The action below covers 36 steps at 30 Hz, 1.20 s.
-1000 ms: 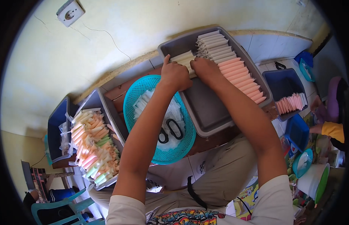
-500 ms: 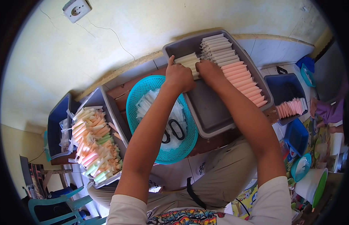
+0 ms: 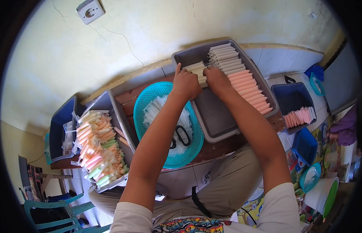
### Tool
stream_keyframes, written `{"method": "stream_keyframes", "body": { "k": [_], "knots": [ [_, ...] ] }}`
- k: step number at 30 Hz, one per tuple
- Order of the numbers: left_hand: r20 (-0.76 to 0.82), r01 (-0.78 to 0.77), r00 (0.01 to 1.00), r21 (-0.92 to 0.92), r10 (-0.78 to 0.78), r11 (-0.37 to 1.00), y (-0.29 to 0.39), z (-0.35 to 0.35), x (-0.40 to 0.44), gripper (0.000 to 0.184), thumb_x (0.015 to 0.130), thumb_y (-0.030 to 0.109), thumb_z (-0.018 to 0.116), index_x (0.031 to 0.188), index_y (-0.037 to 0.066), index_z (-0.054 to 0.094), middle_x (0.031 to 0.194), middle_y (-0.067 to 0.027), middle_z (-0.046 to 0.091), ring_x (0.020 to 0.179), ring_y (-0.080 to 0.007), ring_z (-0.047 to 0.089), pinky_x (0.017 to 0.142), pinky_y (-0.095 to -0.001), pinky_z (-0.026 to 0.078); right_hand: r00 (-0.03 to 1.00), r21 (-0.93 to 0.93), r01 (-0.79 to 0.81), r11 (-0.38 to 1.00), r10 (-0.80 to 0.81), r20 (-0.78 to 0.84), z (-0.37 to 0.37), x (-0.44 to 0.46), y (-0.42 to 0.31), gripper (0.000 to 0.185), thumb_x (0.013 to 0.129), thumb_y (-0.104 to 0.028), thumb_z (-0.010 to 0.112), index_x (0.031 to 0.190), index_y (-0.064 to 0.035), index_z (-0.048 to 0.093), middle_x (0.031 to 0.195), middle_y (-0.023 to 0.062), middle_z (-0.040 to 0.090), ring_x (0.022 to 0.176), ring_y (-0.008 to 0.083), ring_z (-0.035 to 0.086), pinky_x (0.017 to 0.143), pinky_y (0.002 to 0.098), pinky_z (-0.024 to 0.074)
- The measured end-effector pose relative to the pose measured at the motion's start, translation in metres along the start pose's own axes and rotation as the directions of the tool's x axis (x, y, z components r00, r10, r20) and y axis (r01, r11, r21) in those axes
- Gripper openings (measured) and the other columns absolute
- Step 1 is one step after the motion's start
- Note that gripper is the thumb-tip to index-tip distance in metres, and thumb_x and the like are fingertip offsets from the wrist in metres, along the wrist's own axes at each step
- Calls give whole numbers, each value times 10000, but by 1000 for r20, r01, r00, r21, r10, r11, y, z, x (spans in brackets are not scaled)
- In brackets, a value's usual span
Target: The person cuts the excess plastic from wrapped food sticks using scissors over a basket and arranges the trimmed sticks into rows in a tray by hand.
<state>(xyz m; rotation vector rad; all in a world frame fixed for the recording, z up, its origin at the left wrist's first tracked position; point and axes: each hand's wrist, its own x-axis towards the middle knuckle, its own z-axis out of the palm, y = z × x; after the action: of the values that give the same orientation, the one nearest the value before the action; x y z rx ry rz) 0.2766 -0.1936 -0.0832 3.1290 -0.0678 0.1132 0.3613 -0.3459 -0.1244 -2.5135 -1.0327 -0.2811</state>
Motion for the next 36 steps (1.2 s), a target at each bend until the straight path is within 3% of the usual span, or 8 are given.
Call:
{"method": "stream_keyframes", "body": {
  "k": [9,14,17,22,26,28,31,36],
  "knots": [
    [-136,7,990,-74,-17,997,-2,12,-3,419,830,175,637,1202,39,771,1211,-172,747,1300,-329,612,1320,-545,216,996,71,22,997,-15,-93,-7,2,6,171,971,-39,558,1073,-4,690,1116,244,704,1046,444,709,910,526,584],
    [-528,-110,848,-248,-39,963,-1,19,-16,376,895,86,656,1252,-16,712,1292,-191,687,1329,-381,574,1194,-514,419,987,139,44,989,-21,-160,-26,-2,-5,202,931,-63,674,1129,-31,700,1117,209,715,1044,432,709,912,517,582],
    [-642,-107,766,-186,-38,977,2,10,-37,389,936,123,682,1299,-20,675,1294,-204,675,1326,-406,567,1149,-505,455,975,183,72,980,-31,-219,-39,-9,-17,248,896,-72,749,1138,-40,701,1095,192,721,1029,430,709,909,512,583],
    [-635,-97,767,-254,-90,962,-11,-4,-92,409,937,133,718,1311,-21,657,1312,-214,670,1272,-413,602,1107,-511,480,963,333,143,932,-53,-263,-61,-23,-51,237,900,-60,756,1129,-31,700,1064,184,723,988,413,713,876,497,585],
    [-627,-42,762,-296,-161,954,-33,-23,-133,375,910,86,730,1263,-30,678,1251,-222,702,1159,-425,662,1034,-507,522,947,313,232,921,-140,-289,-73,-39,-92,245,903,-57,755,1142,-32,705,1064,180,727,967,404,720,854,484,589],
    [-643,-23,742,-309,-190,951,-40,-38,-154,364,905,72,724,1252,-28,685,1226,-224,710,1141,-428,669,1024,-504,528,911,267,331,905,-233,-339,-79,-47,-119,259,900,-34,774,1150,-16,709,1047,171,738,932,314,750,808,411,609],
    [-649,15,724,-321,-232,947,-53,-56,-186,352,896,47,712,1240,-24,693,1199,-227,717,1119,-430,676,1009,-499,535,913,399,371,838,-252,-321,-80,-55,-158,272,907,-39,775,1171,-19,710,1045,171,736,929,325,744,814,405,605],
    [-654,80,704,-312,-275,947,-81,-73,-236,344,888,27,701,1230,-15,704,1181,-225,718,1099,-430,679,992,-502,537,857,406,505,762,-386,-343,-74,-58,-216,275,909,-70,771,1169,-30,691,1073,174,717,928,392,717,807,453,600]
  ]
}}
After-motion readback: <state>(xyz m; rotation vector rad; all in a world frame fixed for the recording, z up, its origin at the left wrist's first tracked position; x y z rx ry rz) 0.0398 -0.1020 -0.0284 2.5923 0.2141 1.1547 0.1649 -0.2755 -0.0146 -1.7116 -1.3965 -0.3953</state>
